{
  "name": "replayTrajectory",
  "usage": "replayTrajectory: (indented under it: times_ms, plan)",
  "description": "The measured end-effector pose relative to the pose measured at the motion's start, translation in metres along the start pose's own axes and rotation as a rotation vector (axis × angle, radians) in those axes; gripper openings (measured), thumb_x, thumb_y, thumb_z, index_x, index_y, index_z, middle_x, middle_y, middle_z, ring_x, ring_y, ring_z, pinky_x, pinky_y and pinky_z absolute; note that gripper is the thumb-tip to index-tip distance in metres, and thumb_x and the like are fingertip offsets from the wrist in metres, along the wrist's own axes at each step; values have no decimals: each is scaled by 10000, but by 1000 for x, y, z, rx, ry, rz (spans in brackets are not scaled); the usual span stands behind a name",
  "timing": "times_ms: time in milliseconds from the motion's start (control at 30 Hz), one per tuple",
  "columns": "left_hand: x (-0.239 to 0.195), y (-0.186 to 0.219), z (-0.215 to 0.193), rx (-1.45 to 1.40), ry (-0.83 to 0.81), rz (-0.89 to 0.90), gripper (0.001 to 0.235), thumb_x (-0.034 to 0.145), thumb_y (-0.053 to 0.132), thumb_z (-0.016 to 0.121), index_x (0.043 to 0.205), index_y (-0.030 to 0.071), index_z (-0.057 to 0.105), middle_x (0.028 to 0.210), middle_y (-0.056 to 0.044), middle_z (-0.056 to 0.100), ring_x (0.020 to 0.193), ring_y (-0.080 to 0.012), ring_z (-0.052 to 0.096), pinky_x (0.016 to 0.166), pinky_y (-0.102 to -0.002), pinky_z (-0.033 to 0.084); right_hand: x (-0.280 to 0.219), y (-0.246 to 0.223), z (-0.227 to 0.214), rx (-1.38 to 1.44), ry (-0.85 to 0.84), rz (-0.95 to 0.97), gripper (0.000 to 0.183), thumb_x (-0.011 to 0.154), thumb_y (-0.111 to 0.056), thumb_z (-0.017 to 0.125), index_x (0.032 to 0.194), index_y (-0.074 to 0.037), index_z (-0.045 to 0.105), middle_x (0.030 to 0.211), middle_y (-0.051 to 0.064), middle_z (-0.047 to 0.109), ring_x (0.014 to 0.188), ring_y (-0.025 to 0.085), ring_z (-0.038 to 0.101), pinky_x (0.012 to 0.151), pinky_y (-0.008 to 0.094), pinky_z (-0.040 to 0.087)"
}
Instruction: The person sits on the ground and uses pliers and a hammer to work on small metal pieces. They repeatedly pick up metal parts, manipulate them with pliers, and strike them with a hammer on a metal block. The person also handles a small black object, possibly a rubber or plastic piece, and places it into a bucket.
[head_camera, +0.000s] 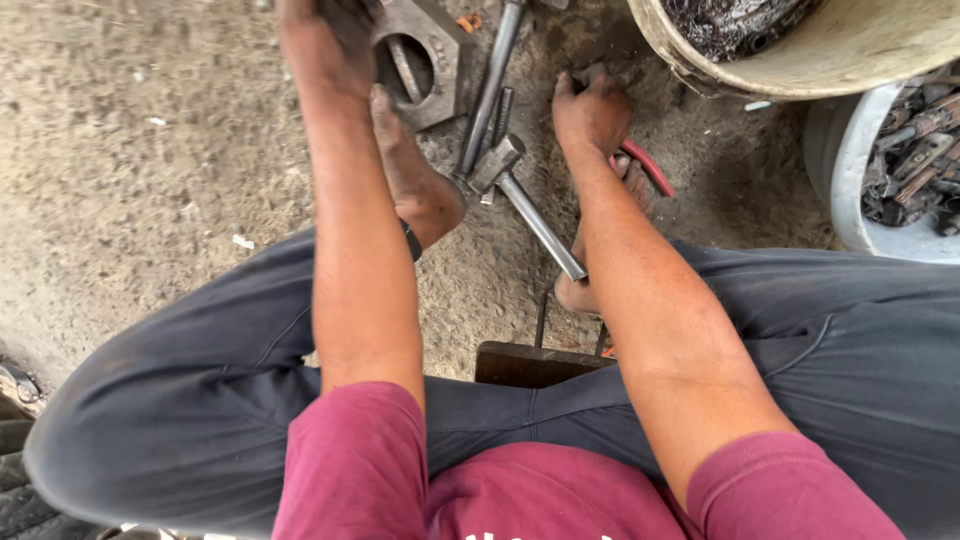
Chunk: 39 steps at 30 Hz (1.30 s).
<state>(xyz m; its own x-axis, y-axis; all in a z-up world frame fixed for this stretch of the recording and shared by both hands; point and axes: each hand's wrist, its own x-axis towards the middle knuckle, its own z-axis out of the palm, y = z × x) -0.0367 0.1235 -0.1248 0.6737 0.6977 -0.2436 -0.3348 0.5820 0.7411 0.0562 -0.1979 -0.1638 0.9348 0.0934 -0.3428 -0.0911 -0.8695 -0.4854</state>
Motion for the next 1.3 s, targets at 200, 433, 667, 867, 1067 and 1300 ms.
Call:
replayTrajectory:
  times_ms: [200,433,667,867,1067,1300]
  plan:
    - [-55,26,86,109,53,-51,201,1025,131,707,1167,0,648,932,-143,747,778,-257,721,692,-431,636,20,22,25,58,-124,65,322,849,-443,791,933,-135,747,989,147,750,936,339,727,844,460,568]
    - [-78,44,156,-157,-422,-129,335,1095,253,611,1339,27,573,1180,-143,739,988,-286,772,849,-461,667,26,28,44,94,-261,93,464,871,-511,785,1143,-140,724,1085,163,743,1049,371,700,935,450,545]
    - [-89,55,200,-214,-628,-187,355,1137,271,567,1369,3,585,1148,-201,745,953,-274,779,807,-416,667,7,-17,-11,166,-493,307,447,949,-445,686,1253,-119,666,1071,85,733,975,238,737,890,417,598]
    - [-92,54,212,-192,-712,-187,380,1156,290,533,1383,-10,580,1194,-215,746,918,-271,783,783,-415,669,-1,-25,-30,192,-448,270,466,937,-433,711,1270,-119,624,1068,96,708,963,244,717,864,433,577]
    - [-95,47,219,-269,-762,-239,364,1177,278,463,1381,-11,552,1187,-224,736,945,-292,782,803,-428,666,1,-13,-33,196,-314,143,376,888,-397,764,1123,-105,735,1072,136,754,1002,304,723,899,424,555]
    - [-106,38,239,-456,-860,-285,335,1157,240,462,1374,-6,533,1225,-231,727,940,-302,783,793,-432,665,9,2,-31,190,-222,66,433,853,-419,792,1151,-112,727,1091,177,743,1037,349,700,933,432,541]
